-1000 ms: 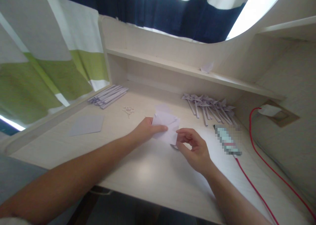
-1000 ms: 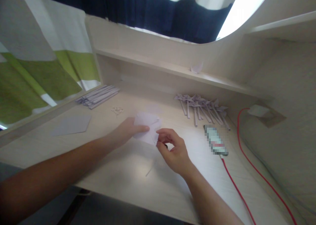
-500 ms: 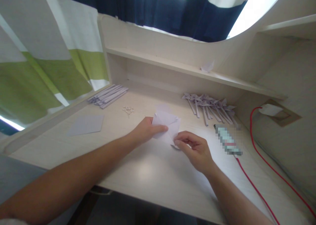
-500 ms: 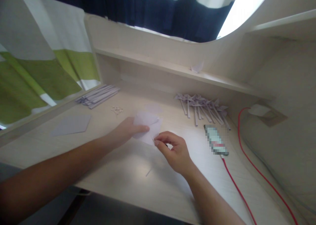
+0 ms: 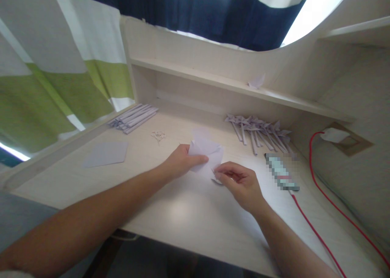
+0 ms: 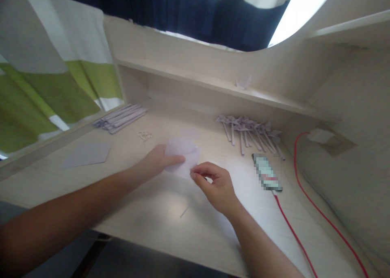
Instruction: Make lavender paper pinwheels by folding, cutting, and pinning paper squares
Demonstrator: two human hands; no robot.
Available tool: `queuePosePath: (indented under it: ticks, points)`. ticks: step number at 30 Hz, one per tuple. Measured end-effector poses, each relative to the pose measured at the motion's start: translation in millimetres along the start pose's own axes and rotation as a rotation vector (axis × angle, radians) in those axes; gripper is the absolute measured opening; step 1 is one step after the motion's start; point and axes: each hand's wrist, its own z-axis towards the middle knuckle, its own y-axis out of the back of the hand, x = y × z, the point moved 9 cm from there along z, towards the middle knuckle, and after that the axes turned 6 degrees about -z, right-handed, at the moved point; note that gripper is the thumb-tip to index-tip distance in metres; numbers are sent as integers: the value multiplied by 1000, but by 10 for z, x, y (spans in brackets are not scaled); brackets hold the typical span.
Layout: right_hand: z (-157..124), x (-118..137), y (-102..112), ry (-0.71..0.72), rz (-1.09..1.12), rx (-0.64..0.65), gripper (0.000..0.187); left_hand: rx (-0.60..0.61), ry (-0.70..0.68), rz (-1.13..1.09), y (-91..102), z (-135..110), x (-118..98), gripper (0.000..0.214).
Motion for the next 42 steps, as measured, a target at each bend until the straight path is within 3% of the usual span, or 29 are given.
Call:
queuePosePath:
  ticks: [8, 20, 42]
  points:
    - [11, -12, -18, -25, 100, -3, 10, -6, -6, 0, 22, 20, 28, 33]
    - [5, 3, -30, -5, -10, 30, 10, 11, -12, 29, 6, 39, 66, 35]
    - [12, -94, -8, -35, 37, -24, 11, -14, -15, 14, 14, 17, 51, 32]
